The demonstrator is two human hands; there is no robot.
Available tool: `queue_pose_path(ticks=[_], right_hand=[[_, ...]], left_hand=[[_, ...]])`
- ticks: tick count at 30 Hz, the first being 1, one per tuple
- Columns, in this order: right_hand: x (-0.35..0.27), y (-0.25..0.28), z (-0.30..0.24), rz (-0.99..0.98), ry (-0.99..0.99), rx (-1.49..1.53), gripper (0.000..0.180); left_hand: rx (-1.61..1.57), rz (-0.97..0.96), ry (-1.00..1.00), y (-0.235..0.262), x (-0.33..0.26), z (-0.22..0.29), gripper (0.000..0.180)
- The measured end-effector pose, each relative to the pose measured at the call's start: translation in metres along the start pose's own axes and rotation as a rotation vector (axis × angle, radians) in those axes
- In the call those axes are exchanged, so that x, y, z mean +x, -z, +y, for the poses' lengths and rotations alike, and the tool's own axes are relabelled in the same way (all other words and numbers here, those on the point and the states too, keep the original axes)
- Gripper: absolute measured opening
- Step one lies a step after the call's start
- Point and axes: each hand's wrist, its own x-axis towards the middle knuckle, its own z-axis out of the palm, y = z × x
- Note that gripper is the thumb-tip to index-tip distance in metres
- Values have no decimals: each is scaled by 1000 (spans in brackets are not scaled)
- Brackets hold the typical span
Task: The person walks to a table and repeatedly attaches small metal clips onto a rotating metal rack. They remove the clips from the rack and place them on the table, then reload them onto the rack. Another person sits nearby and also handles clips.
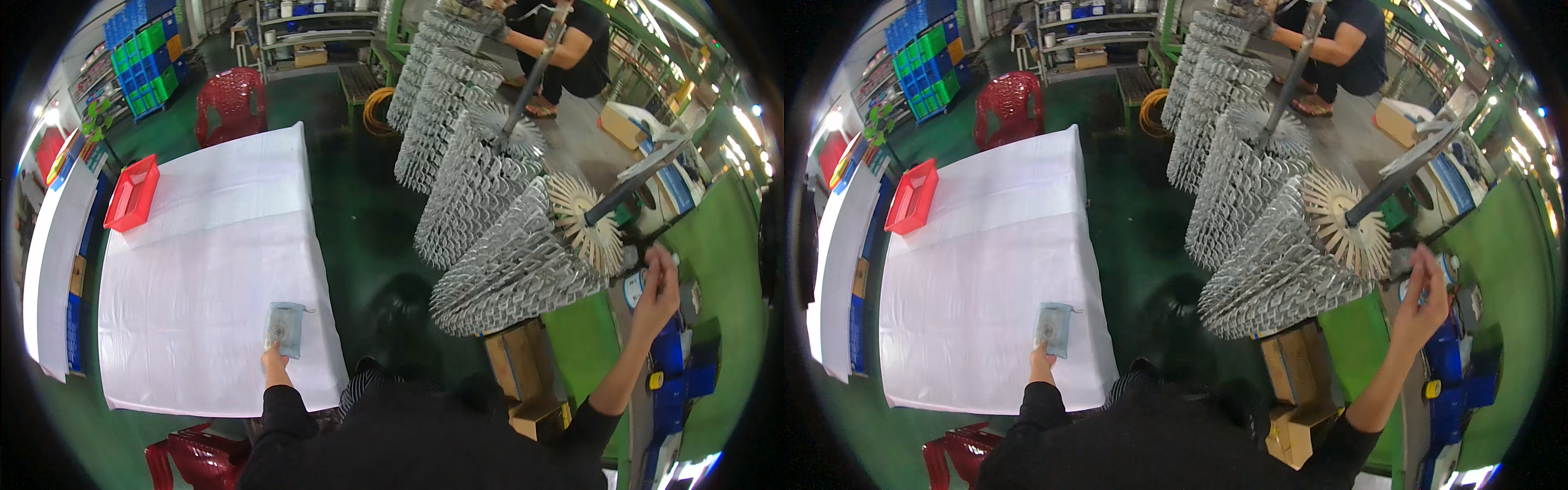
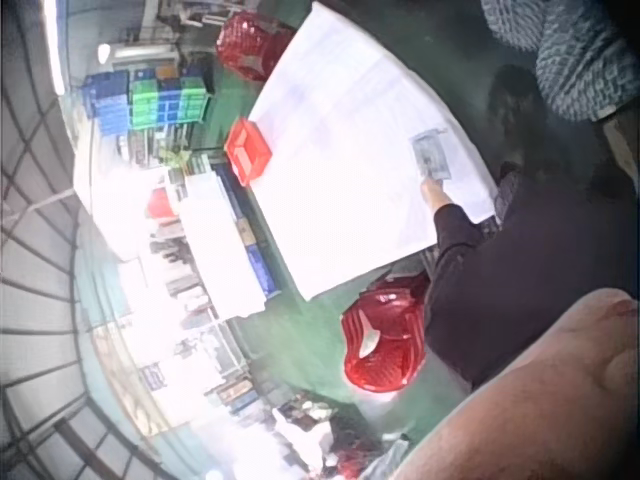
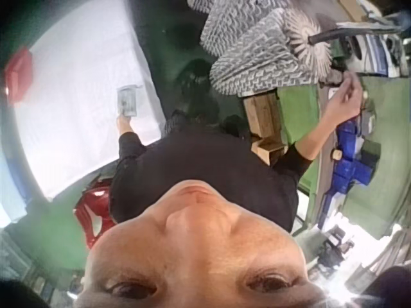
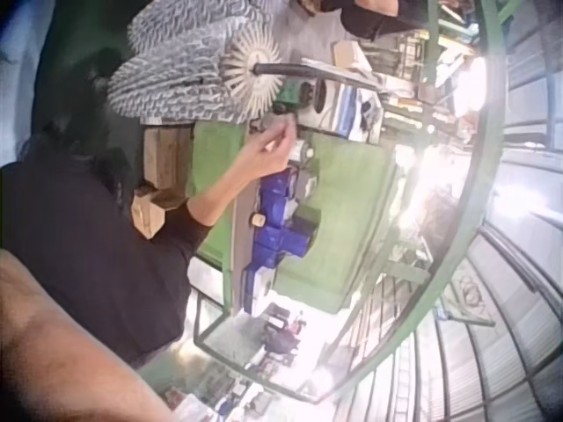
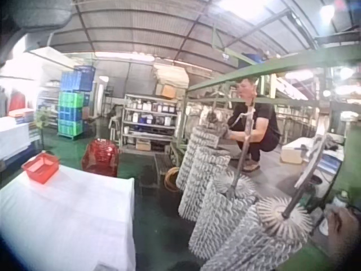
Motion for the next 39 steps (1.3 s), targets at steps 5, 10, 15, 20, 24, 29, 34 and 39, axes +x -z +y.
queue_pose_path(ticks=[5,10,15,20,24,29,34,39], right_hand=[[44,-15,45,-56,-150,207,37],[71,-46,33,-311,-295,676,58],[85,-73,45,-477,-345,970,59],[102,-104,38,-287,-475,1045,49],[109,-108,56,-466,-464,1130,34],[104,-111,63,-395,-416,1038,28],[105,-114,38,-308,-465,1127,24],[110,-112,50,-384,-575,1174,39]], left_hand=[[-142,-156,-72,6,-23,7,46],[-431,-78,27,37,37,-51,45],[47,9,28,40,-17,-17,50],[-32,153,7,61,-6,-20,49],[-104,176,-35,81,-6,-35,48],[-219,22,-116,146,20,-94,40],[-158,168,35,164,30,-133,42],[-355,-164,-2,190,36,-157,45]])
